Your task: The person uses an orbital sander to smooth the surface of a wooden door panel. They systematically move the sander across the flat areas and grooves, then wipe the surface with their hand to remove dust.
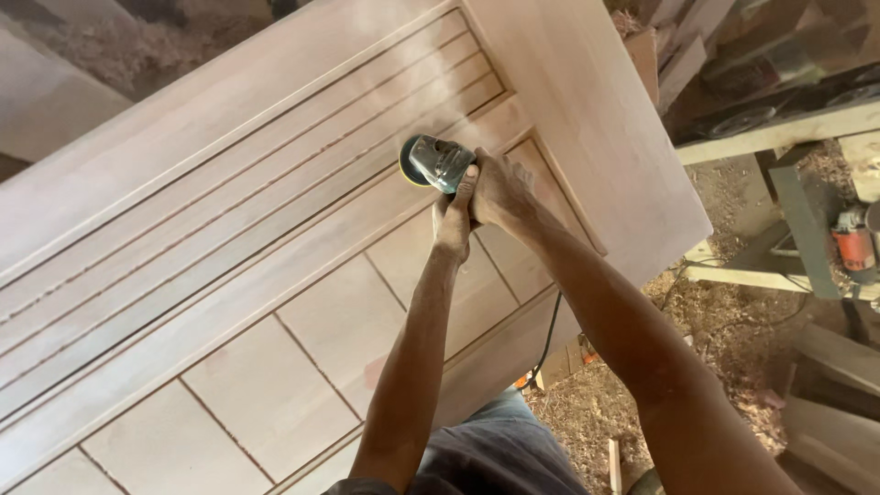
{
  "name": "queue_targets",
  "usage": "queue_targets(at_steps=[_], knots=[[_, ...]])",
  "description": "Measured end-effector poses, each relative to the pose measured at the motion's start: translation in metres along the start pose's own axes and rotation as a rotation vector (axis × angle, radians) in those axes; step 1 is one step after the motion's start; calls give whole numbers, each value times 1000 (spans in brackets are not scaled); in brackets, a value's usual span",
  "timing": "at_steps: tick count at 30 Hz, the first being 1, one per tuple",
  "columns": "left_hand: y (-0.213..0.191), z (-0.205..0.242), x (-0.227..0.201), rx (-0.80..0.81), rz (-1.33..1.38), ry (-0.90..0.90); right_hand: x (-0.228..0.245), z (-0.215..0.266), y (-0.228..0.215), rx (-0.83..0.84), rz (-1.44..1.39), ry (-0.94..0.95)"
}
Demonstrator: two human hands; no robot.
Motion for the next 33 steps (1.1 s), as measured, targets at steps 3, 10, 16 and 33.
queue_targets(at_steps=[3,10,16,33], knots=[[35,-12,4,34,-2,-2,-32,-20,-6,-8,15,0],[106,-31,16,72,-54,-28,-99,-45,-34,-95,-74,83],[143,-52,25,125,-95,-51,-135,-59,-49,-115,-163,175],[25,6,25,30,10,-27,-34,7,-12,-10,-138,-6]])
Point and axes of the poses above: each hand's wrist, its own z-axis away from the middle knuckle, its own y-axis out of the palm, x = y × z, the point moved 9 cm from there along -z, towards the middle knuckle, and after that the axes turned 11 degrees about -x, right-handed, at the moved point
